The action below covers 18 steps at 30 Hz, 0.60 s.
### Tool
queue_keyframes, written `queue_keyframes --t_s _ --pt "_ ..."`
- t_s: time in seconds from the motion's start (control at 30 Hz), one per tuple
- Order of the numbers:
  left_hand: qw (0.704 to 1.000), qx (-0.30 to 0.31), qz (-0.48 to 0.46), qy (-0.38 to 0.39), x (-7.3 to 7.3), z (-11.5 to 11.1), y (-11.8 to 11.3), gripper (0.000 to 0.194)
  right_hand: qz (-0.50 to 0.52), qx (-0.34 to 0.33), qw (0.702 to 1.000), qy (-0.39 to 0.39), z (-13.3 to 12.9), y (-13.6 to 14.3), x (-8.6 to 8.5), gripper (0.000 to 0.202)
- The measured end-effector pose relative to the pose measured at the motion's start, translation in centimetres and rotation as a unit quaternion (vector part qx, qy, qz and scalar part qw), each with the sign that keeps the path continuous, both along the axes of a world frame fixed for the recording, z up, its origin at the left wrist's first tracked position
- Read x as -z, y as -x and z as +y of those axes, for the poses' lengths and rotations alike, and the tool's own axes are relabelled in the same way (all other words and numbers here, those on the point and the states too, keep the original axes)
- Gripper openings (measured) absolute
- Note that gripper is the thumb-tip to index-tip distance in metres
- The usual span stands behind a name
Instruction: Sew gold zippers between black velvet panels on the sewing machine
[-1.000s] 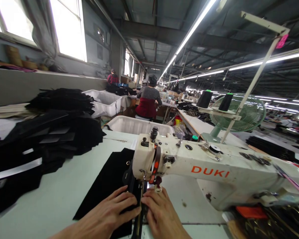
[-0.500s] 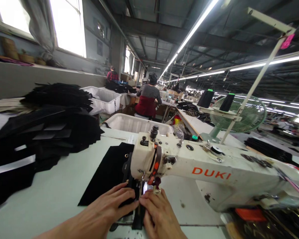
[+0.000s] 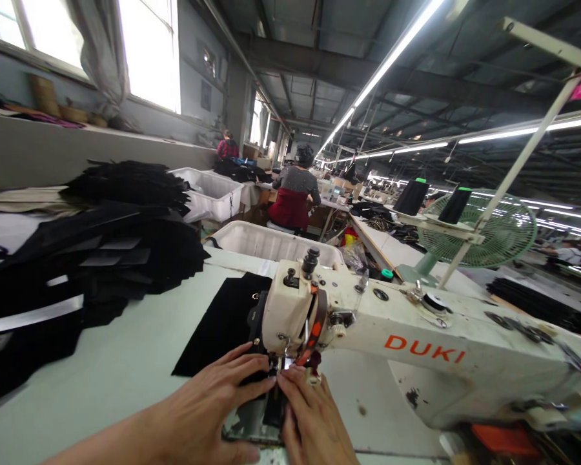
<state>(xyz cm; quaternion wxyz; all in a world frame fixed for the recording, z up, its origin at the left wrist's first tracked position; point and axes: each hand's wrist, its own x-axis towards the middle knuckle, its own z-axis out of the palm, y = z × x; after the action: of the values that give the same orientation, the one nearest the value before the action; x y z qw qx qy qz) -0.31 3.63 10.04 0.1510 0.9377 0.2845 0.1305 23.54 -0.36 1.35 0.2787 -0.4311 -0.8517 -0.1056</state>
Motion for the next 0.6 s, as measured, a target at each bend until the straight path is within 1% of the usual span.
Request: queue_keyframes --t_s 0.1,0.17,0.27,0.33,0.4,0.43,0.5,0.6 --pt "1.000 0.002 0.002 -0.003 0.1 0.2 0.1 0.076 0.037 0.031 0.998 -0.035 0.0 0.5 -0.2 0.047" --pt "1.000 0.015 -0.009 -0.001 0.2 0.4 0.2 0.074 0.046 0.038 0.997 -0.053 0.0 0.8 -0.6 0.046" --pt "0.998 0.039 -0.046 0.016 0.2 0.6 0.3 0.068 0.001 0.018 0.998 -0.056 0.0 0.5 -1.2 0.050" --pt "0.997 0.037 -0.062 0.024 0.4 0.7 0.4 0.056 -0.043 -0.001 0.997 -0.066 0.2 -0.1 -1.3 0.053" --pt "0.998 0.002 -0.058 0.016 0.8 1.0 0.5 0.041 -0.073 -0.020 0.992 -0.097 0.8 -0.9 -0.8 0.053" --pt "0.998 -0.030 -0.052 0.006 1.0 1.3 0.7 0.037 -0.082 -0.039 0.988 -0.124 1.3 -1.3 -0.4 0.051" --pt "0.995 -0.087 -0.033 -0.020 1.4 1.7 1.1 0.042 -0.093 -0.064 0.975 -0.192 2.6 -2.2 0.4 0.045" --pt "0.991 -0.126 0.006 -0.045 1.6 1.6 1.5 0.052 -0.103 -0.082 0.955 -0.265 4.2 -2.8 0.8 0.038"
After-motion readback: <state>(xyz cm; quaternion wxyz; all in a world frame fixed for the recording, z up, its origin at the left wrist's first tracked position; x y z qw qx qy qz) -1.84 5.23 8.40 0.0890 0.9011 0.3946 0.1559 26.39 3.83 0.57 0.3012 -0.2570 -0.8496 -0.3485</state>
